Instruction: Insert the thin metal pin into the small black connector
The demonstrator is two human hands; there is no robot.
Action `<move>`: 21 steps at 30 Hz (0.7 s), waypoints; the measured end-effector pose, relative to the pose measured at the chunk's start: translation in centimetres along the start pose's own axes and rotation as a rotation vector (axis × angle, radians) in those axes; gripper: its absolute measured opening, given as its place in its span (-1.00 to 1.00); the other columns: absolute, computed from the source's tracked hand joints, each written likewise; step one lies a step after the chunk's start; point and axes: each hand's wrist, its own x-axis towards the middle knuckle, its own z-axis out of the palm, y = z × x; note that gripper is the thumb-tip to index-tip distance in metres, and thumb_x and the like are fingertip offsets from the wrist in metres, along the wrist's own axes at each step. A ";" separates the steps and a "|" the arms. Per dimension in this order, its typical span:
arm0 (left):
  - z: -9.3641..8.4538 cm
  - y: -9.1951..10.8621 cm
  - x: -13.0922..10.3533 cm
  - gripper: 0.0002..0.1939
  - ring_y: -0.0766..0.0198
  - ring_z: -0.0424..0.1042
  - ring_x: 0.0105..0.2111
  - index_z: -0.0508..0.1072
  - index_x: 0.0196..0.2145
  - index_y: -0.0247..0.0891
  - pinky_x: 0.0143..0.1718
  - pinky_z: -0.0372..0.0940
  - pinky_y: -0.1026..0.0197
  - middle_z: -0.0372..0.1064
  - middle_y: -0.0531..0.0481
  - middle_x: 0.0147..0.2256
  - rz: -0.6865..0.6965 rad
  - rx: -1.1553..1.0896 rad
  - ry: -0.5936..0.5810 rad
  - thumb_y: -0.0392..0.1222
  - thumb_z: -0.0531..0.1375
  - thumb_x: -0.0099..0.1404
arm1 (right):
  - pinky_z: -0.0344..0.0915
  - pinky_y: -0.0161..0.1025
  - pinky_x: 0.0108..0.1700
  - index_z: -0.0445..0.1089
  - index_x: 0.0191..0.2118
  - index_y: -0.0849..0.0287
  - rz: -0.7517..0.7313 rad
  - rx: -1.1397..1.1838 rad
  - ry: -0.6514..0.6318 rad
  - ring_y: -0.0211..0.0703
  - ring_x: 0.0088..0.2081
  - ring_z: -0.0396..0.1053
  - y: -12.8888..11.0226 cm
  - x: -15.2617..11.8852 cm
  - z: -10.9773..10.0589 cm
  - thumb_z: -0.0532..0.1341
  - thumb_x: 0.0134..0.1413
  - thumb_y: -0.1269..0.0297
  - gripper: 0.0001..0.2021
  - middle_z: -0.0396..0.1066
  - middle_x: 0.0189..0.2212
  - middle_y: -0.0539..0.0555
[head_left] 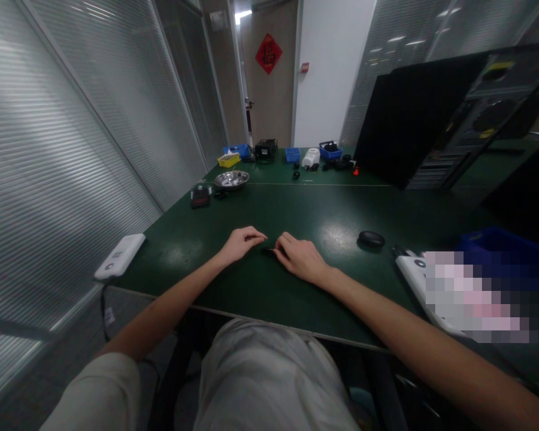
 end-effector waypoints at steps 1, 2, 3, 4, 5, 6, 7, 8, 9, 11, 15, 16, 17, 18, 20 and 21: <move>0.1 0.0 0.0 -0.75 0.20 0.46 -0.21 0.65 -0.10 -0.19 -0.13 0.32 0.15 0.53 -0.08 -0.18 0.007 0.041 -0.005 -0.08 0.23 0.40 | 0.06 -0.23 -0.37 0.33 -0.02 0.11 0.003 0.002 -0.002 -0.20 -0.34 0.38 0.0 0.0 0.0 0.04 0.47 0.13 -0.78 0.40 -0.09 0.08; 0.1 0.1 0.0 -0.76 0.21 0.45 -0.24 0.65 -0.10 -0.19 -0.16 0.31 0.16 0.52 -0.07 -0.19 0.014 0.078 -0.009 -0.08 0.23 0.40 | 0.07 -0.23 -0.36 0.33 -0.02 0.11 0.008 0.002 -0.007 -0.20 -0.33 0.39 -0.1 0.0 -0.1 0.04 0.46 0.13 -0.78 0.41 -0.09 0.08; 0.2 0.1 0.0 -0.76 0.21 0.44 -0.25 0.65 -0.11 -0.19 -0.18 0.30 0.16 0.52 -0.07 -0.20 0.022 0.110 -0.009 -0.09 0.22 0.40 | 0.08 -0.22 -0.36 0.33 -0.02 0.11 0.013 0.002 -0.010 -0.20 -0.33 0.39 -0.1 0.0 -0.1 0.05 0.46 0.13 -0.78 0.41 -0.09 0.08; 0.3 0.2 0.0 -0.76 0.21 0.43 -0.26 0.65 -0.12 -0.19 -0.19 0.30 0.17 0.51 -0.07 -0.20 0.029 0.136 -0.007 -0.08 0.22 0.40 | 0.08 -0.23 -0.36 0.33 -0.02 0.11 0.017 0.002 -0.014 -0.20 -0.33 0.39 -0.2 0.0 -0.2 0.05 0.46 0.13 -0.78 0.41 -0.09 0.08; 0.3 0.3 -0.1 -0.76 0.21 0.43 -0.25 0.65 -0.14 -0.19 -0.19 0.30 0.16 0.50 -0.07 -0.21 0.035 0.156 -0.004 -0.08 0.21 0.41 | 0.08 -0.23 -0.36 0.34 -0.02 0.11 0.020 0.001 -0.014 -0.20 -0.32 0.40 -0.2 0.0 -0.2 0.05 0.47 0.13 -0.78 0.41 -0.08 0.09; 0.4 0.4 -0.1 -0.76 0.20 0.43 -0.25 0.65 -0.14 -0.19 -0.18 0.30 0.16 0.49 -0.08 -0.21 0.040 0.169 0.000 -0.08 0.20 0.42 | 0.07 -0.23 -0.36 0.34 -0.02 0.11 0.023 0.001 -0.011 -0.20 -0.32 0.40 -0.2 0.0 -0.2 0.04 0.47 0.13 -0.78 0.41 -0.08 0.08; 0.4 0.5 -0.1 -0.75 0.20 0.44 -0.24 0.65 -0.13 -0.19 -0.17 0.30 0.16 0.48 -0.08 -0.20 0.044 0.177 0.004 -0.09 0.19 0.43 | 0.07 -0.23 -0.36 0.34 -0.03 0.11 0.024 0.001 -0.006 -0.20 -0.32 0.40 -0.2 0.0 -0.2 0.04 0.47 0.13 -0.78 0.41 -0.08 0.08; 0.4 0.5 -0.1 -0.74 0.20 0.44 -0.23 0.65 -0.11 -0.19 -0.15 0.30 0.16 0.48 -0.08 -0.20 0.047 0.180 0.010 -0.10 0.17 0.44 | 0.06 -0.24 -0.36 0.34 -0.03 0.11 0.024 0.001 -0.001 -0.20 -0.33 0.39 -0.2 0.0 -0.2 0.04 0.47 0.13 -0.78 0.40 -0.08 0.08; 0.4 0.6 -0.2 -0.73 0.20 0.44 -0.22 0.64 -0.09 -0.18 -0.14 0.30 0.16 0.48 -0.08 -0.19 0.049 0.180 0.020 -0.12 0.14 0.46 | 0.05 -0.24 -0.37 0.34 -0.04 0.11 0.024 0.001 0.002 -0.20 -0.33 0.39 -0.2 0.0 -0.2 0.04 0.46 0.13 -0.78 0.40 -0.09 0.08; 0.3 0.8 -0.3 -0.70 0.21 0.44 -0.20 0.62 -0.05 -0.18 -0.12 0.30 0.15 0.48 -0.09 -0.15 0.053 0.178 0.046 -0.15 0.09 0.49 | 0.04 -0.24 -0.38 0.34 -0.05 0.12 0.026 0.000 0.002 -0.21 -0.34 0.38 -0.1 0.0 -0.1 0.05 0.46 0.13 -0.78 0.40 -0.10 0.08; 0.0 1.8 -0.8 -0.70 0.20 0.43 -0.19 0.59 -0.02 -0.19 -0.12 0.32 0.15 0.48 -0.11 -0.10 0.075 0.168 0.026 -0.14 0.08 0.50 | 0.04 -0.24 -0.38 0.34 -0.05 0.11 0.037 0.007 -0.001 -0.21 -0.35 0.37 -0.1 -0.1 -0.2 0.05 0.46 0.12 -0.78 0.40 -0.10 0.06; -0.1 2.1 -1.0 -0.72 0.19 0.44 -0.16 0.59 -0.01 -0.19 -0.09 0.32 0.14 0.48 -0.11 -0.09 0.102 0.158 -0.011 -0.13 0.11 0.48 | 0.05 -0.24 -0.38 0.34 -0.05 0.11 0.038 0.014 0.000 -0.21 -0.34 0.38 -0.1 -0.1 -0.3 0.05 0.46 0.12 -0.78 0.40 -0.09 0.06; -0.1 2.5 -1.1 -0.73 0.18 0.43 -0.12 0.58 0.00 -0.19 -0.04 0.32 0.13 0.49 -0.11 -0.08 0.137 0.145 -0.059 -0.12 0.15 0.46 | 0.05 -0.24 -0.37 0.34 -0.04 0.11 0.038 0.022 0.000 -0.21 -0.33 0.38 -0.1 -0.1 -0.3 0.05 0.46 0.12 -0.79 0.41 -0.09 0.06; -0.1 2.7 -1.2 -0.74 0.16 0.43 -0.08 0.58 0.00 -0.18 0.01 0.31 0.11 0.49 -0.11 -0.07 0.174 0.133 -0.107 -0.10 0.19 0.44 | 0.06 -0.24 -0.36 0.35 -0.04 0.11 0.040 0.028 -0.002 -0.20 -0.32 0.39 -0.1 -0.2 -0.4 0.06 0.46 0.13 -0.79 0.41 -0.10 0.06; -0.2 2.9 -1.2 -0.74 0.13 0.41 -0.02 0.57 0.00 -0.16 0.08 0.28 0.08 0.51 -0.10 -0.07 0.223 0.127 -0.170 -0.09 0.24 0.41 | 0.07 -0.24 -0.35 0.35 -0.05 0.11 0.055 0.031 -0.005 -0.19 -0.31 0.40 -0.2 -0.2 -0.4 0.06 0.46 0.12 -0.78 0.41 -0.10 0.07; -0.2 2.9 -1.1 -0.75 0.12 0.41 -0.02 0.58 -0.01 -0.16 0.09 0.28 0.07 0.52 -0.09 -0.08 0.225 0.137 -0.174 -0.08 0.25 0.40 | 0.08 -0.24 -0.35 0.35 -0.06 0.11 0.070 0.027 -0.005 -0.19 -0.31 0.40 -0.2 -0.2 -0.4 0.06 0.45 0.12 -0.78 0.41 -0.10 0.08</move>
